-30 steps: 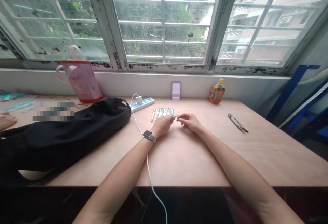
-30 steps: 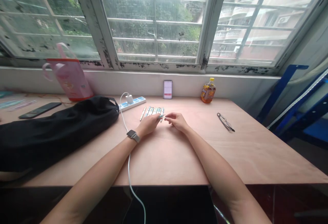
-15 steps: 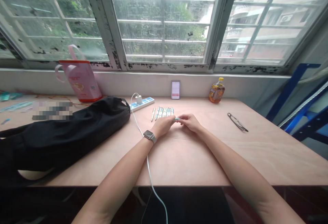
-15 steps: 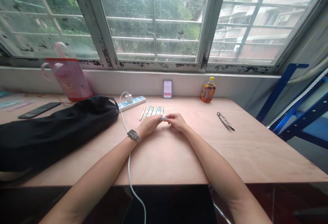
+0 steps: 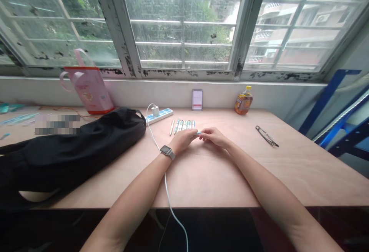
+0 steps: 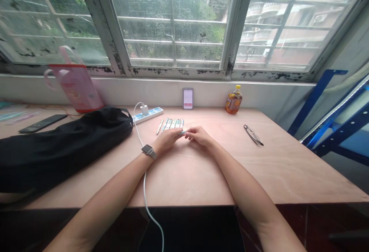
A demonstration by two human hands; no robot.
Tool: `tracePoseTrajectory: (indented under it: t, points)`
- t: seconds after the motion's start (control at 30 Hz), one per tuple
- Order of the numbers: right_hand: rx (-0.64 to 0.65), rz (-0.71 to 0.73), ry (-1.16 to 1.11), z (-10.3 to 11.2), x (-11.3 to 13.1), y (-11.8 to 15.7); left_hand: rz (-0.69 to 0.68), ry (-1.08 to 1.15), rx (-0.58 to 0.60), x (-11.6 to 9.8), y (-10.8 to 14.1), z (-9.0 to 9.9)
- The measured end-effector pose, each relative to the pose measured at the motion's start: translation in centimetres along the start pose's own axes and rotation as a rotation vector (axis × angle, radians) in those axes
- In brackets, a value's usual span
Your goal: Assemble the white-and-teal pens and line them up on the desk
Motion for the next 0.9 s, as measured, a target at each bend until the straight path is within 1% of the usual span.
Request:
tracePoseTrajectory:
  t: [0.13, 0.23, 0.43, 0.57, 0.73, 0.9]
  points:
    - [-0.008, 0.015, -0.049, -0.1, 0.2, 0.1, -0.008, 0.035, 0.018, 0.2, 0.0, -0.3]
    - [-0.026, 0.006, -0.073, 0.0, 0.2, 0.2, 0.038, 0.012, 0.039, 0.2, -0.1, -0.3]
    - [-0.177, -0.036, -0.118, 0.6, -0.4, -0.3, 0.097, -0.030, 0.044, 0.3, -0.1, 0.5]
    - [-0.256, -0.038, -0.137, 1.3, -0.7, -0.5, 0.104, -0.054, 0.058, 0.8, 0.1, 0.5]
    - [-0.268, -0.039, -0.140, 1.3, -0.8, -0.6, 0.076, -0.092, 0.079, 0.8, 0.1, 0.1]
    - [-0.249, -0.019, -0.128, 0.9, -1.0, -0.7, 0.087, -0.075, 0.084, 0.7, 0.1, 0.0]
Point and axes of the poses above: each hand's wrist, its own y-axis away from the middle knuckle, its own z-axis out of the back of the hand, x = y × z, the point moved 2 cm from there along -y, towards the middle knuckle, and after that the axes turned 10 degrees about -z, right-handed, at the moved point
